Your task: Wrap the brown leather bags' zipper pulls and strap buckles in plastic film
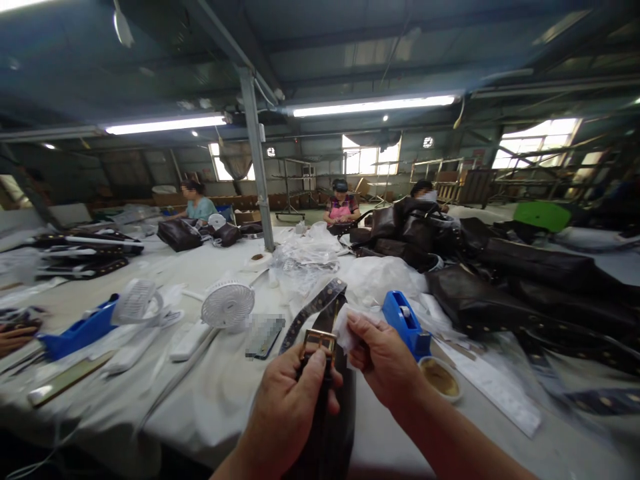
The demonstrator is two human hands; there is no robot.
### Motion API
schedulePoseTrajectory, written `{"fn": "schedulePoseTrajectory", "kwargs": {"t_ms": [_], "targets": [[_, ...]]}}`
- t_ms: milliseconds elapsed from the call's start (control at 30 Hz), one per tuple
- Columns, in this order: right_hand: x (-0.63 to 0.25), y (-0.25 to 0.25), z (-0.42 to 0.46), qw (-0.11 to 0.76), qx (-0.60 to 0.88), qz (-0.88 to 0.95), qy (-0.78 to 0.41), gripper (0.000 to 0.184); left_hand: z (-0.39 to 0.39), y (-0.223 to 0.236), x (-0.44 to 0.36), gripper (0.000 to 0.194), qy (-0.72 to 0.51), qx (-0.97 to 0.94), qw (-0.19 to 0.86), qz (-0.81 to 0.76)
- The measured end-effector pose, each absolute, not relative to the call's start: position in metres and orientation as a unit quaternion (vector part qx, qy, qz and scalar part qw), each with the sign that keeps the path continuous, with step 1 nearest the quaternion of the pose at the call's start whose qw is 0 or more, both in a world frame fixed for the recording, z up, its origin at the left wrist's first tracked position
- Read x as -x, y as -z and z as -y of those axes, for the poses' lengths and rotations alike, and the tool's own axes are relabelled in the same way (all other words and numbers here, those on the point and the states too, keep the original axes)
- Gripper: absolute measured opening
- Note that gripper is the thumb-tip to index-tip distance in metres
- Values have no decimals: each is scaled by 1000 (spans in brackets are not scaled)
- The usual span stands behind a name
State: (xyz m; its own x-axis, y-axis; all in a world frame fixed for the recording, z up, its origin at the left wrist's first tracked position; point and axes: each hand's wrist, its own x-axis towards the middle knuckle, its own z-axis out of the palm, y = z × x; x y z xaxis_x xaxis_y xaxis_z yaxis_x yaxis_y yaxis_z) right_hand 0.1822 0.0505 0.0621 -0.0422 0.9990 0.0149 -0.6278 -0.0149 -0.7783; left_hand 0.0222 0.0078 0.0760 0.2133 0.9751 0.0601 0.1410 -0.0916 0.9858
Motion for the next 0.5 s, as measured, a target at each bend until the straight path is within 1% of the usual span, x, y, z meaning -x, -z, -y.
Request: {"fn": "schedulePoseTrajectory", "kwargs": {"t_ms": [133,300,500], "targets": [[-176,-65,-51,630,296,307,-650,38,-11,-71,-20,40,-448,-597,479,-462],[-169,-65,-52,632,302,332,-632,35,-9,-70,-20,41,-449,-614,462,-455],[-164,-69,-47,623,317,349,-625,34,-8,-68,-18,36,-425,-611,503,-439]]}}
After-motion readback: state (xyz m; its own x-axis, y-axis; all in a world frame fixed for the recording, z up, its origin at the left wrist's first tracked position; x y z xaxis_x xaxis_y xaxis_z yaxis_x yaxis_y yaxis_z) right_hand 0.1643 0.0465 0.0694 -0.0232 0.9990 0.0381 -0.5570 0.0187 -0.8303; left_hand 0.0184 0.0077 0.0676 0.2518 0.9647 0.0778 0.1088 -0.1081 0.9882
